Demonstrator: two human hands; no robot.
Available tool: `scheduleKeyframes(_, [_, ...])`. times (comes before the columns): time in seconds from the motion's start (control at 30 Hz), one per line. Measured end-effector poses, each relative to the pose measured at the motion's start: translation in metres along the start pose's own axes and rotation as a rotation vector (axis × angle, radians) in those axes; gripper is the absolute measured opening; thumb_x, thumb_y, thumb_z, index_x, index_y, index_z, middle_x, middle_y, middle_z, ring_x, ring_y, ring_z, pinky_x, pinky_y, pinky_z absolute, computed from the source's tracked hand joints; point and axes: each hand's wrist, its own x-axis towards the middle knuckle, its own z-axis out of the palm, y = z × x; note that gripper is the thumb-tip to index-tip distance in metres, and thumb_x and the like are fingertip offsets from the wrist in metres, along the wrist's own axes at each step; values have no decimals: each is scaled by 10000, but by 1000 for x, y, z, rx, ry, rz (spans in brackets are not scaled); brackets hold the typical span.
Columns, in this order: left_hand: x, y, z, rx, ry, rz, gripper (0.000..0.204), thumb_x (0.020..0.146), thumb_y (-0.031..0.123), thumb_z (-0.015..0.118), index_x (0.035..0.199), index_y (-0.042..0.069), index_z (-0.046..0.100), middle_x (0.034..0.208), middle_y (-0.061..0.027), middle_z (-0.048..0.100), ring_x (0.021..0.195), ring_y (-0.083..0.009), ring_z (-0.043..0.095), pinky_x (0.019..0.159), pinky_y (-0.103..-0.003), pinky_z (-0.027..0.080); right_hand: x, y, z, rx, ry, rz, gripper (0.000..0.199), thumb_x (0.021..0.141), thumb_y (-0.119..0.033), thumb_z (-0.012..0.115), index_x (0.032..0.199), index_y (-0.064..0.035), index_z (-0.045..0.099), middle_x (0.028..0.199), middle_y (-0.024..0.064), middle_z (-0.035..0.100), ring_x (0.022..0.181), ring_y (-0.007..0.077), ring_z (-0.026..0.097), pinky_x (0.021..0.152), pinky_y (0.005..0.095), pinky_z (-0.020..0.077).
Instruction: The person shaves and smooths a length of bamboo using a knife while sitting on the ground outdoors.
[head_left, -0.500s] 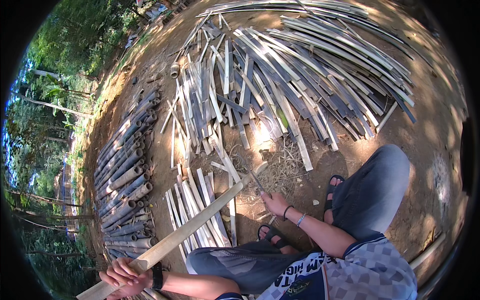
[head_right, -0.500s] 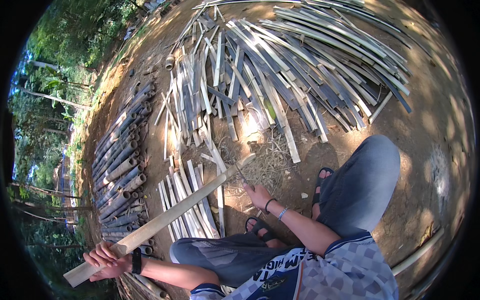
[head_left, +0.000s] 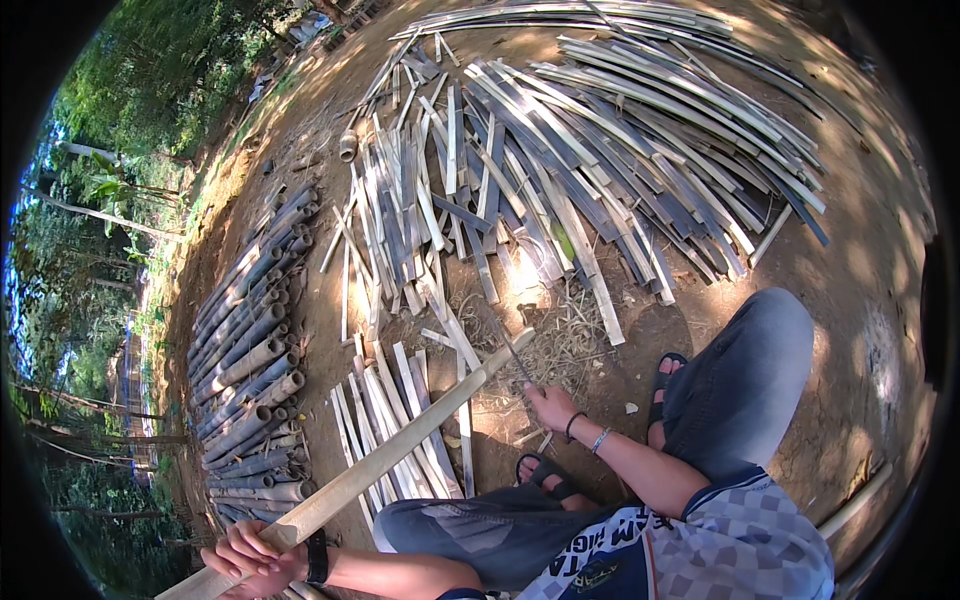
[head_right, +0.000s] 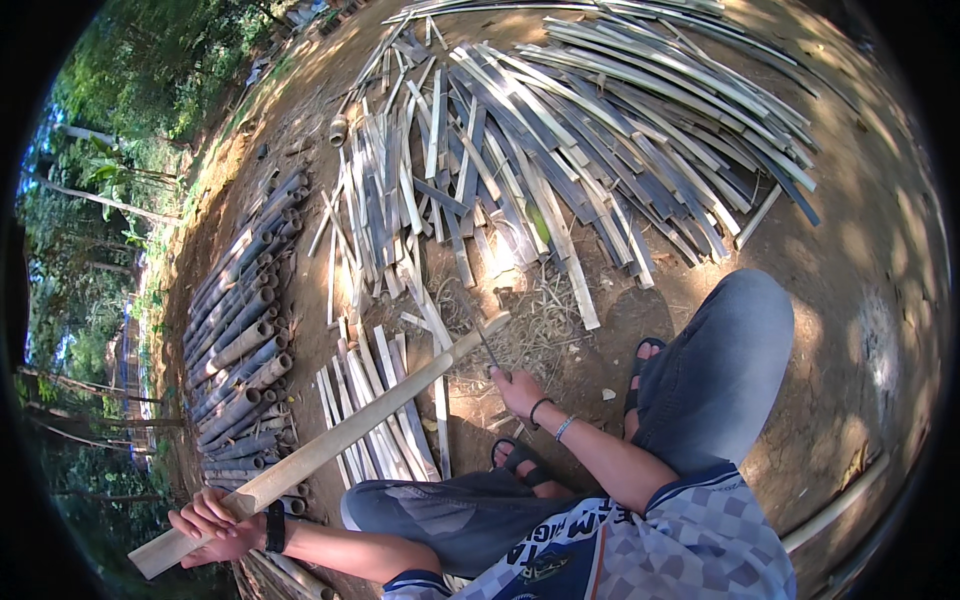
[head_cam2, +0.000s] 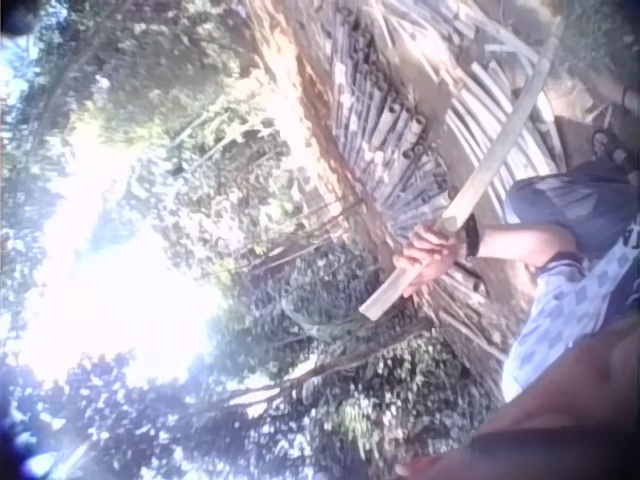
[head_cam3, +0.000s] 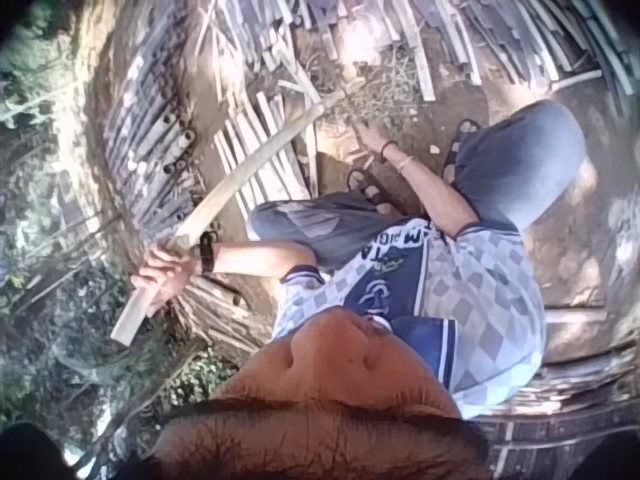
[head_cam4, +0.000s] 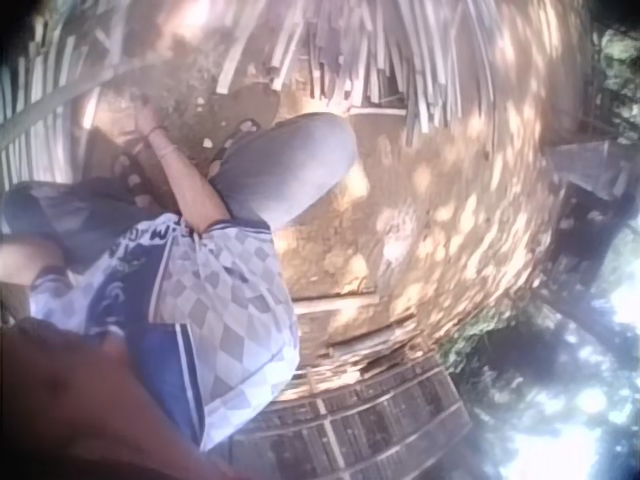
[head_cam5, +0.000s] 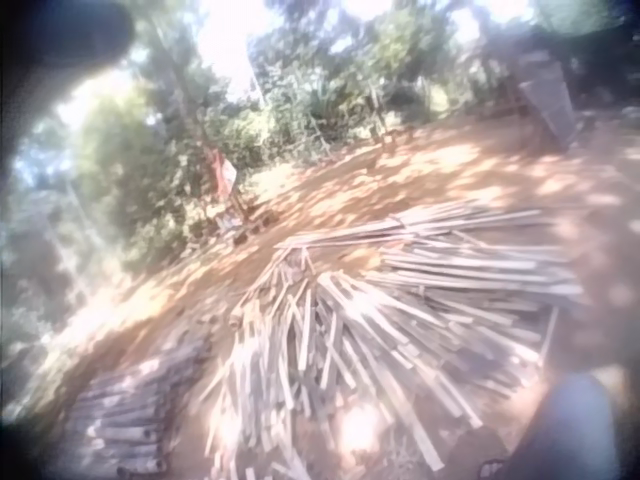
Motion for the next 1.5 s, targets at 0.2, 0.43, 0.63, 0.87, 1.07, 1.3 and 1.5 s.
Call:
scheduleKeyframes(0.2, [-1,0,9,-42,-53,4,510,861,565,520,685,110,374,425,10,398,294,-73,370,318,-182,334,-29,-34,7,-206,-50,-280,671,925,-546,411,644,51,536,517,174,515,511,304,586,547,448,446])
scheduleKeyframes(0.43, [-3,-3,22,-150,-161,6,483,873,524,542,673,113,384,410,27,421,283,-38,366,276,-151,354,1,-6,-15,-126,6,-100,584,947,-501,407,646,-7,484,461,83,487,373,178,503,411,352,432])
scheduleKeyframes(0.63, [5,-11,32,-267,-348,-63,439,838,493,632,770,71,532,456,22,486,335,-58,446,343,-169,393,-34,-32,-8,-271,-30,-317,596,945,-499,408,677,23,514,507,133,510,487,253,549,511,404,437])
scheduleKeyframes(0.87, [3,-8,28,-174,-212,35,451,892,470,533,667,113,377,418,13,450,277,-39,397,277,-160,400,-12,-20,-17,-307,35,-196,608,913,-506,467,648,35,545,537,180,520,529,301,539,570,438,426])
scheduleKeyframes(1.07, [3,-7,30,-151,-168,54,452,894,457,542,663,110,365,421,13,432,279,-41,390,281,-161,399,-31,-39,-5,-204,-38,-190,616,926,-514,428,688,41,550,560,204,529,571,346,560,598,457,438])
scheduleKeyframes(1.3, [4,-13,29,-135,-231,32,482,893,529,495,697,108,368,468,1,471,298,-40,404,294,-160,408,-3,-1,-13,-179,35,-195,615,938,-496,428,631,28,524,493,124,492,474,233,492,525,416,420])
scheduleKeyframes(1.5, [0,-5,21,-77,-198,44,492,889,549,489,726,99,374,463,14,430,314,-40,399,293,-152,380,-28,-28,-5,-159,-86,-169,641,934,-525,405,648,35,533,558,176,528,566,300,561,574,442,425])
